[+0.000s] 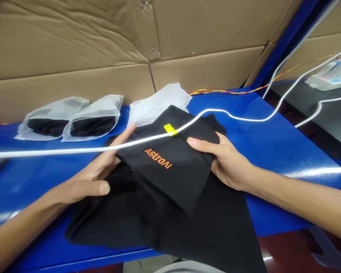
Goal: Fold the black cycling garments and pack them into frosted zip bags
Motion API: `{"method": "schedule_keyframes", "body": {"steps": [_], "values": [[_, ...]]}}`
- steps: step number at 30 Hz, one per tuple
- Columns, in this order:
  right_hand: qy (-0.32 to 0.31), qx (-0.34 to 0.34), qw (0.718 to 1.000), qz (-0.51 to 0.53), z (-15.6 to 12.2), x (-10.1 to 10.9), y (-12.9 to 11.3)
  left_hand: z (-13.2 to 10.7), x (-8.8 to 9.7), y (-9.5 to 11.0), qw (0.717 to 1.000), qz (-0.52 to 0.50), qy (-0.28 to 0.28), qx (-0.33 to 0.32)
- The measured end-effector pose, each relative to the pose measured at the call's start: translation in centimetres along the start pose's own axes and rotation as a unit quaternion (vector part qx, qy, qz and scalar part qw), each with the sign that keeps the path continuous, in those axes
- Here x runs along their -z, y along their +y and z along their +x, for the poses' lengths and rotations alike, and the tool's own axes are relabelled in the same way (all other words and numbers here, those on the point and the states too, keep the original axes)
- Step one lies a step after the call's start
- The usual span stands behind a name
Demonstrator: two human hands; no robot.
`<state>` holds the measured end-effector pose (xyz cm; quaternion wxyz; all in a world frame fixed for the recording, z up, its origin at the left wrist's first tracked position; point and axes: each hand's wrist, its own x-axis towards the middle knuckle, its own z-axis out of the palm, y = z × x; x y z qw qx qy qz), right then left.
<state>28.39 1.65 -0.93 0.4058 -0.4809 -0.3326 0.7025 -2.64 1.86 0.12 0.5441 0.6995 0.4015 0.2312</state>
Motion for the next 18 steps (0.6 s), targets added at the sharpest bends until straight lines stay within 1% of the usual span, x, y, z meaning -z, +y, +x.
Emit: {"method": "schedule_keyframes", "body": {"steps": [2, 4, 7, 9, 12, 15, 17, 18], "values": [[-0.004, -0.001, 1.0, 0.013, -0.2, -0.2, 0.0, 0.3, -0.3, -0.1, 1.0, 0.016, 0.025, 0.008], [0.001, -0.003, 1.0, 0.016, -0.3, -0.2, -0.1, 0.6, -0.6, -0.2, 0.998, 0.005, 0.057, 0.021], [-0.001, -0.005, 1.0, -0.015, -0.1, 0.1, -0.3, 0.8, -1.0, -0.3, 0.994, -0.05, 0.09, 0.03], [-0.02, 0.007, 0.998, -0.054, 0.2, 0.3, -0.4, 0.9, -1.0, -0.4, 0.99, -0.088, 0.107, 0.018], [-0.055, 0.057, 0.991, -0.105, 0.6, 0.5, -0.2, 0.9, -1.1, -0.6, 0.983, -0.114, 0.145, -0.002], [-0.06, 0.117, 0.98, -0.148, 0.9, 0.7, 0.2, 1.0, -1.2, -0.7, 0.975, -0.111, 0.19, -0.028], [-0.065, 0.136, 0.974, -0.169, 0.9, 0.8, 0.4, 1.0, -1.2, -0.7, 0.973, -0.11, 0.199, -0.046], [-0.071, 0.138, 0.972, -0.175, 0.9, 0.8, 0.4, 0.9, -1.2, -0.6, 0.974, -0.106, 0.194, -0.055]]}}
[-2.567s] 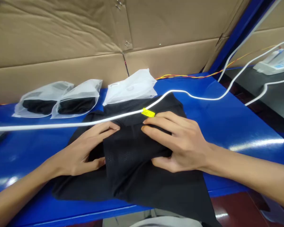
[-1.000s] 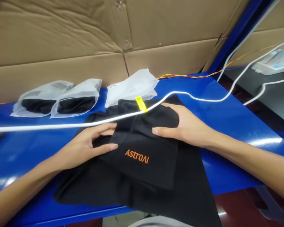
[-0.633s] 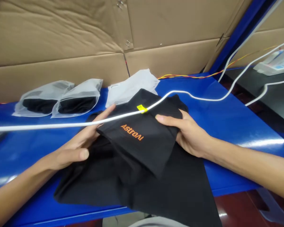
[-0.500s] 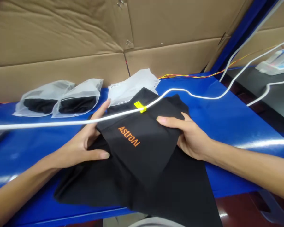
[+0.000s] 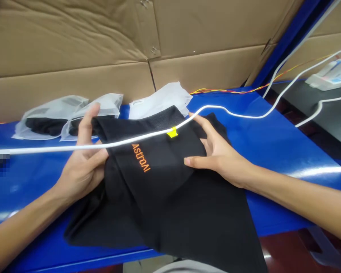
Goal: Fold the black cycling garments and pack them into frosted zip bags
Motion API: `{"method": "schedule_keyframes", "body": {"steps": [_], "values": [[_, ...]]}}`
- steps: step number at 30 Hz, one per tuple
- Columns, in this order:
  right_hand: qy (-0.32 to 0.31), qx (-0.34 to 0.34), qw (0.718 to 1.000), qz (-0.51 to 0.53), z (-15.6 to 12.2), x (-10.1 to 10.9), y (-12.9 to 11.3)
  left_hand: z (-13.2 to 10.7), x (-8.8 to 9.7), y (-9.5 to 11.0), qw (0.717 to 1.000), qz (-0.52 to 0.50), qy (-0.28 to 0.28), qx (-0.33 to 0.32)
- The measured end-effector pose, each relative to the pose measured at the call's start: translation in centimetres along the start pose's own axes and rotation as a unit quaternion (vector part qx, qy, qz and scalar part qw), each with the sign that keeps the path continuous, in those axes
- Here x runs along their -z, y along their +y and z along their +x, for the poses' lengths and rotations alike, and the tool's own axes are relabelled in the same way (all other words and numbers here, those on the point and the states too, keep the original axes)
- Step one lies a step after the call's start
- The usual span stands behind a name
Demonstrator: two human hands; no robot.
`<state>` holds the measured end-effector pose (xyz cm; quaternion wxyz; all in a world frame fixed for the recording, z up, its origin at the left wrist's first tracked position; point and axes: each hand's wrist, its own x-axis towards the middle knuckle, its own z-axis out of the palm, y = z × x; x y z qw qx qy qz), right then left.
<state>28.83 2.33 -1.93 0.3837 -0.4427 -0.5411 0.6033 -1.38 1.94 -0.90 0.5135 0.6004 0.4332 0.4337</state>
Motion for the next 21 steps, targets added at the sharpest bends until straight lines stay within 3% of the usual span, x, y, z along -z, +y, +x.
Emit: {"method": "schedule_keyframes", "body": {"steps": [3, 6, 8, 13, 16, 18, 21], "values": [[-0.005, -0.007, 1.0, 0.002, -0.1, -0.1, 0.2, -0.2, 0.2, 0.6, 0.998, 0.025, -0.06, -0.011], [0.033, 0.007, 0.999, -0.019, 0.0, 0.0, 0.2, -0.3, 0.3, 1.1, 0.986, 0.099, -0.136, -0.003], [0.057, 0.024, 0.998, -0.03, 0.1, 0.1, 0.1, -0.2, 0.3, 1.0, 0.98, 0.138, -0.143, 0.001], [0.013, 0.002, 1.0, -0.003, 0.4, 0.5, 0.1, 0.4, 0.2, 0.1, 0.997, 0.035, -0.068, 0.034], [0.016, 0.063, 0.992, -0.111, 0.2, 0.7, 0.6, 0.6, 0.1, -0.1, 1.0, 0.016, 0.004, 0.014], [0.047, 0.15, 0.956, -0.247, 0.0, 0.7, 1.0, 0.6, 0.1, -0.2, 0.998, 0.028, 0.057, -0.004], [0.073, 0.274, 0.867, -0.409, -0.2, 0.7, 1.5, 0.6, 0.3, -0.3, 0.99, 0.066, 0.124, -0.032]]}}
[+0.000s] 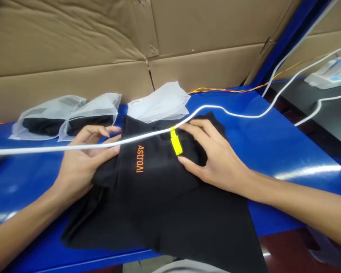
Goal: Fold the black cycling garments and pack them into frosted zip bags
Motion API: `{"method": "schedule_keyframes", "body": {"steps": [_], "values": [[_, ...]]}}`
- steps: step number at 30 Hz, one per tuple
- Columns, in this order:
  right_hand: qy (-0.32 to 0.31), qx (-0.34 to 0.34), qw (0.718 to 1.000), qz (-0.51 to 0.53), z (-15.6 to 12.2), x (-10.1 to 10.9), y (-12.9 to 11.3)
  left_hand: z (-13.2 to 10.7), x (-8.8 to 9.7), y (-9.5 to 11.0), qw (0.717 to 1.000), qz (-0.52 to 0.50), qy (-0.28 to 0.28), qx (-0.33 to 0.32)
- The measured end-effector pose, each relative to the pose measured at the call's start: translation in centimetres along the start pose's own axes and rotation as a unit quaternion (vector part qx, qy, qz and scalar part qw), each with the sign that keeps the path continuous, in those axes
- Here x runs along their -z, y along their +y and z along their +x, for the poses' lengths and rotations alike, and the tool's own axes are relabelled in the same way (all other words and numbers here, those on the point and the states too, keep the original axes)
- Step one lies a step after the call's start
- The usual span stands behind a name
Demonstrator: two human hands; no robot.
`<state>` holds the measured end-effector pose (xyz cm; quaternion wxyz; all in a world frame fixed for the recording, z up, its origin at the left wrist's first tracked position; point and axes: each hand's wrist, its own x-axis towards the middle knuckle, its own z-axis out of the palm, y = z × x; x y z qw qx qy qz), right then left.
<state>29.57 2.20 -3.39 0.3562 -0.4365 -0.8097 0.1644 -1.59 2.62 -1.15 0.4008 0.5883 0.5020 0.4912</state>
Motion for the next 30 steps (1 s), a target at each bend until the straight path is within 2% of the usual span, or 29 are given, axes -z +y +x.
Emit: {"method": "schedule_keyframes", "body": {"steps": [2, 5, 8, 10, 12, 14, 17, 22, 27, 30], "values": [[0.011, 0.039, 0.998, -0.047, -0.1, -0.1, 0.0, 0.1, 0.3, -0.1, 0.998, 0.062, -0.007, -0.032], [0.036, 0.062, 0.994, -0.077, -0.2, -0.2, -0.1, 0.3, 0.9, -0.1, 0.981, 0.162, -0.089, -0.061], [0.063, 0.107, 0.988, -0.095, -0.2, -0.1, -0.3, 0.1, 1.5, 0.0, 0.962, 0.207, -0.158, -0.086], [0.044, 0.154, 0.984, -0.083, -0.2, 0.0, -0.5, -0.2, 1.7, 0.1, 0.942, 0.253, -0.165, -0.146], [0.004, 0.202, 0.978, -0.058, -0.1, 0.0, -0.5, -0.5, 1.8, 0.4, 0.917, 0.305, -0.148, -0.211], [-0.034, 0.224, 0.973, -0.035, -0.1, -0.1, -0.5, -0.9, 1.6, 0.8, 0.897, 0.34, -0.14, -0.245], [-0.052, 0.21, 0.976, -0.009, -0.2, -0.2, -0.3, -1.5, 1.3, 1.2, 0.879, 0.36, -0.164, -0.266], [-0.046, 0.204, 0.978, 0.001, -0.5, -0.3, -0.3, -1.9, 1.0, 1.0, 0.848, 0.391, -0.189, -0.303], [-0.078, 0.239, 0.966, -0.051, -0.6, -0.2, -0.4, -1.4, 0.8, 0.8, 0.827, 0.349, -0.19, -0.397], [-0.091, 0.281, 0.952, -0.077, -0.5, -0.1, -0.5, -1.7, 0.2, 1.3, 0.823, 0.337, -0.238, -0.39]]}}
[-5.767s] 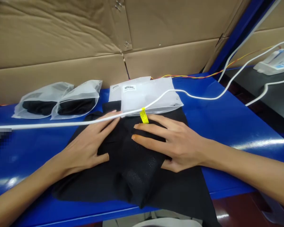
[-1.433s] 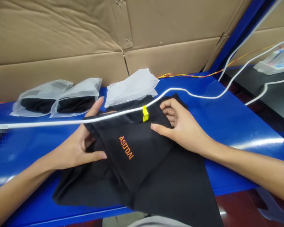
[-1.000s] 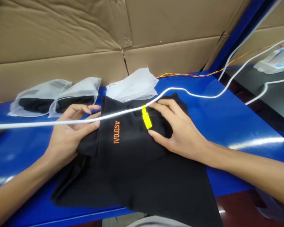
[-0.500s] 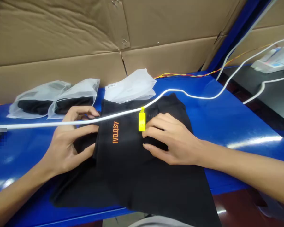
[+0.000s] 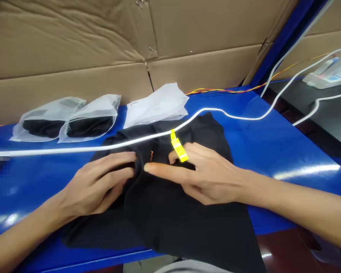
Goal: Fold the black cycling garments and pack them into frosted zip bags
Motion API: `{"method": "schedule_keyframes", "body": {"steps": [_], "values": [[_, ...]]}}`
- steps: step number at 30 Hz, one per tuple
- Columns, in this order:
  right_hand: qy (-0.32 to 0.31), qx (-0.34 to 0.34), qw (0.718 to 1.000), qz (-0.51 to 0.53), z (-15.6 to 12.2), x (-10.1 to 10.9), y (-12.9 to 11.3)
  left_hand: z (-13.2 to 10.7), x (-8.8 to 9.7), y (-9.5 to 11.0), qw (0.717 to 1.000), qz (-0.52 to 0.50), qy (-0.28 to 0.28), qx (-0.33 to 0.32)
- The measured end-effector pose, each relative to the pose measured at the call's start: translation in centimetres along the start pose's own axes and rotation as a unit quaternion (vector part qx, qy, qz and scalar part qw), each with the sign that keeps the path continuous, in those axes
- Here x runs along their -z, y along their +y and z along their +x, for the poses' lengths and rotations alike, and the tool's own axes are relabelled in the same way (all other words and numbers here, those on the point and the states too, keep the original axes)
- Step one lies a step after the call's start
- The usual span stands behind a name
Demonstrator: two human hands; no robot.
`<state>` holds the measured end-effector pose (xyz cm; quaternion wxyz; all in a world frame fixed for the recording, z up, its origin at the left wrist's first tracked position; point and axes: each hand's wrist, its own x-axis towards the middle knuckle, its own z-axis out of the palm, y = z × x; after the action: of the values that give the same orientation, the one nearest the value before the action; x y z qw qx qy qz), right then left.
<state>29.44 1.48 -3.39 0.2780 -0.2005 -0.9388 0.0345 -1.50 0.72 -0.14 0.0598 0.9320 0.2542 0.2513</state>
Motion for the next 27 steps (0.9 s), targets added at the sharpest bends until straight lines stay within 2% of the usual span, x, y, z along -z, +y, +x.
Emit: {"method": "schedule_keyframes", "body": {"steps": [2, 5, 7, 9, 12, 15, 17, 20, 24, 27], "values": [[-0.005, 0.019, 1.0, -0.014, 0.1, 0.2, 0.0, 0.4, 0.0, 0.8, 0.999, -0.031, -0.044, 0.008], [-0.009, 0.037, 0.999, -0.028, 0.3, 0.4, 0.0, 1.0, 0.1, 1.7, 0.995, -0.058, -0.07, -0.048], [-0.025, 0.037, 0.999, -0.03, 0.4, 0.4, 0.0, 1.0, 0.2, 1.7, 0.992, -0.052, -0.083, -0.082], [-0.031, 0.023, 0.999, -0.02, 0.4, 0.4, 0.0, 0.7, 0.1, 1.4, 0.992, -0.05, -0.094, -0.072], [-0.006, -0.002, 1.0, 0.027, 0.2, 0.3, 0.1, -0.2, -0.2, 0.6, 0.995, -0.052, -0.067, -0.049], [0.013, -0.018, 0.996, 0.092, -0.1, 0.4, 0.2, -0.6, -0.4, 0.0, 0.999, 0.017, 0.001, -0.048], [0.032, -0.039, 0.99, 0.135, -0.3, 0.6, 0.3, -0.5, -0.4, -0.2, 0.992, 0.121, 0.038, -0.002], [0.071, -0.105, 0.976, 0.175, -0.3, 1.0, 0.2, -0.2, -0.4, -0.4, 0.964, 0.22, 0.04, 0.144], [0.118, -0.228, 0.949, 0.185, 0.1, 1.1, 0.3, -0.1, -0.2, -0.8, 0.929, 0.129, -0.025, 0.346], [0.138, -0.352, 0.903, 0.203, 0.4, 0.9, 0.5, 0.2, 0.1, -1.3, 0.907, 0.044, -0.068, 0.412]]}}
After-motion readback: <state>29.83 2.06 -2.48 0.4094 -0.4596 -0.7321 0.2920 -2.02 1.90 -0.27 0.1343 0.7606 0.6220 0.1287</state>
